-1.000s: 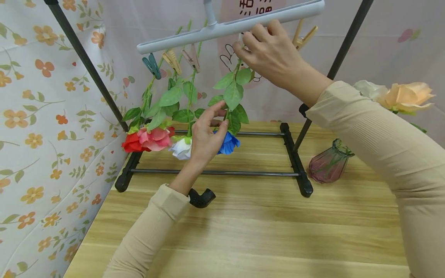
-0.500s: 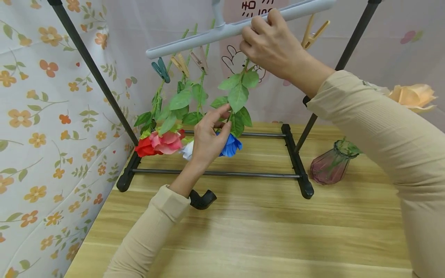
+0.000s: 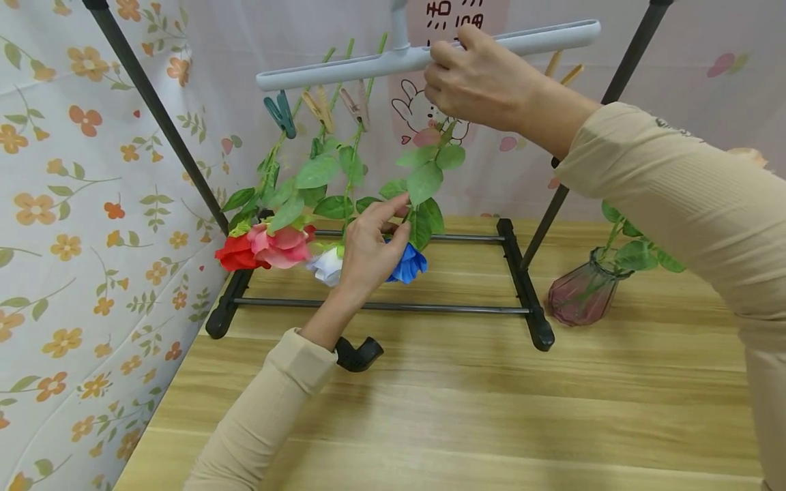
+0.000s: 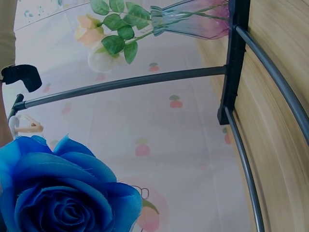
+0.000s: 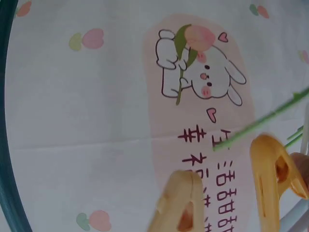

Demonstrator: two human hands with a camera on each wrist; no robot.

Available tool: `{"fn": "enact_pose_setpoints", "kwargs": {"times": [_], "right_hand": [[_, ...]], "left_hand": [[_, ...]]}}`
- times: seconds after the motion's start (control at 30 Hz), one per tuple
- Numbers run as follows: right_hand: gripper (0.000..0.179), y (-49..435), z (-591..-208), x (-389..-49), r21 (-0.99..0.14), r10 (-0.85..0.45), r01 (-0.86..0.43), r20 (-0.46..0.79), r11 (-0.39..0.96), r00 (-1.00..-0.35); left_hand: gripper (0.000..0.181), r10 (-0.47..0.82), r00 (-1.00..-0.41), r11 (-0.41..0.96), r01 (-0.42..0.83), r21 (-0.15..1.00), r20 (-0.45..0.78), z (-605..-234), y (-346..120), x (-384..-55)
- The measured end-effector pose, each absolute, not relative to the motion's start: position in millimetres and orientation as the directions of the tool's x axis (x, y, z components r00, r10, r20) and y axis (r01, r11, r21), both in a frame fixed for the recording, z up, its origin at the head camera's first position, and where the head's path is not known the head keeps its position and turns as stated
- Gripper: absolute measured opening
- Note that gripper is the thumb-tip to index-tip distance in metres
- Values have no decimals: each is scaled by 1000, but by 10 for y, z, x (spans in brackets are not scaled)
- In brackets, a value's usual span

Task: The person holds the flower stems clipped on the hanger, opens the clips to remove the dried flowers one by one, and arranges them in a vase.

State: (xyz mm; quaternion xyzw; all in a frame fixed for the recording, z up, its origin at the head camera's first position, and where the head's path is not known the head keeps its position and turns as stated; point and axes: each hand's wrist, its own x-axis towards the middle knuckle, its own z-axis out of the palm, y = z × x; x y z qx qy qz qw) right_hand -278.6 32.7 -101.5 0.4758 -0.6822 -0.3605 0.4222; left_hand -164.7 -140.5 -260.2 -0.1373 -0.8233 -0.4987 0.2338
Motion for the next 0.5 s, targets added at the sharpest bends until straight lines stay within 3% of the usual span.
{"fn": "enact_pose_setpoints", "kwargs": {"times": [0.17, 0.5], "right_hand": [[9, 389, -1083, -2805, 894, -952, -327, 276, 305, -134], [16, 491, -1207, -2782, 861, -930, -356, 359, 364, -81]], "left_hand": [[38, -12, -850, 481, 457, 748, 527, -2621, -1410, -1653], [39, -8, -853, 488, 451, 747, 521, -2626, -1410, -1667]]}}
